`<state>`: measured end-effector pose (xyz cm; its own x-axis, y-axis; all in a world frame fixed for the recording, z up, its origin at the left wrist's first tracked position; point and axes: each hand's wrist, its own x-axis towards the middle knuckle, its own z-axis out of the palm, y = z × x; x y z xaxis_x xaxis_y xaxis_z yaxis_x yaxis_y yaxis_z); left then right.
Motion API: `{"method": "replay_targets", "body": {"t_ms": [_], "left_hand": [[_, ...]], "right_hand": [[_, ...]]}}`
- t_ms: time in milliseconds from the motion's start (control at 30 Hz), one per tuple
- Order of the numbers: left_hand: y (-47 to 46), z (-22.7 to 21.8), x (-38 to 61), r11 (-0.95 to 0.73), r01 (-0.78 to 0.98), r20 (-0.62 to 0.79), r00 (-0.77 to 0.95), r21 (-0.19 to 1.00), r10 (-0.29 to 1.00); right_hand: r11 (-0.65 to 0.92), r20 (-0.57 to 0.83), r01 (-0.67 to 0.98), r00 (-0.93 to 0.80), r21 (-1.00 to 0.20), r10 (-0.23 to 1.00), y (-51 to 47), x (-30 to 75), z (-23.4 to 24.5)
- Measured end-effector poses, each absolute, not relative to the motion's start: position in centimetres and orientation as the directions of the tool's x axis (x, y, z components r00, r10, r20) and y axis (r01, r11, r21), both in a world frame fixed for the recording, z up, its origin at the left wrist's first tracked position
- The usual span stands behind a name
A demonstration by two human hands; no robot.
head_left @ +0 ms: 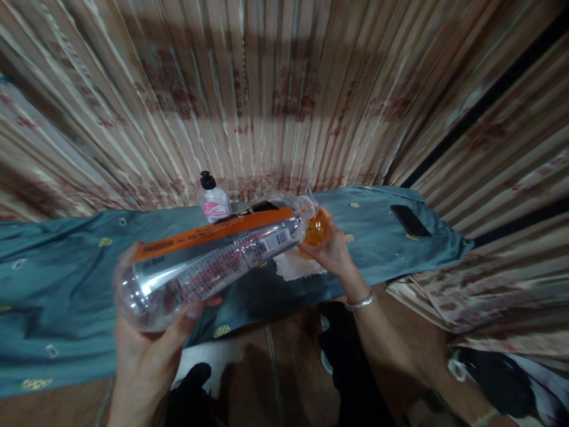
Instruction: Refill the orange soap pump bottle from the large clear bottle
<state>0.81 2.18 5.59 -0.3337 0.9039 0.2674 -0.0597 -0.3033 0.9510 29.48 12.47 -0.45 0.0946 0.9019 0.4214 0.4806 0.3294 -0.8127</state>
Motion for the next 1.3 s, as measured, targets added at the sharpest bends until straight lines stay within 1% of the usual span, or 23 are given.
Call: {"method": "replay_targets", "body": {"t_ms": [300, 600, 833, 1000, 1300], "left_hand": [[2.4, 5.5, 0.8, -0.328, -0.080, 0.284, -0.338, 0.941, 0.897], [2.3, 5.7, 1.0, -0.302, -0.095, 0.250, -0.361, 0.948, 0.899], [2.4, 5.6, 0.7, -0.336, -0.075, 0.295, -0.328, 0.939, 0.898], [2.2, 6.3, 1.1, -0.309, -0.070, 0.265, -0.359, 0.948, 0.895], [2.1, 6.5, 1.6, -0.277, -0.093, 0.225, -0.368, 0.956, 0.902]], "right_hand": [[0.319, 0.431, 0.502, 0.122, -0.804, 0.894, 12.5, 29.4, -0.3], [0.322, 0.426, 0.496, 0.109, -0.806, 0.898, 12.5, 29.5, -0.4], [0.308, 0.421, 0.514, 0.118, -0.801, 0.899, 12.6, 29.5, -0.6], [0.316, 0.439, 0.526, 0.123, -0.789, 0.890, 12.6, 29.5, -0.5], [0.315, 0.425, 0.519, 0.105, -0.794, 0.899, 12.4, 29.5, -0.4]]}}
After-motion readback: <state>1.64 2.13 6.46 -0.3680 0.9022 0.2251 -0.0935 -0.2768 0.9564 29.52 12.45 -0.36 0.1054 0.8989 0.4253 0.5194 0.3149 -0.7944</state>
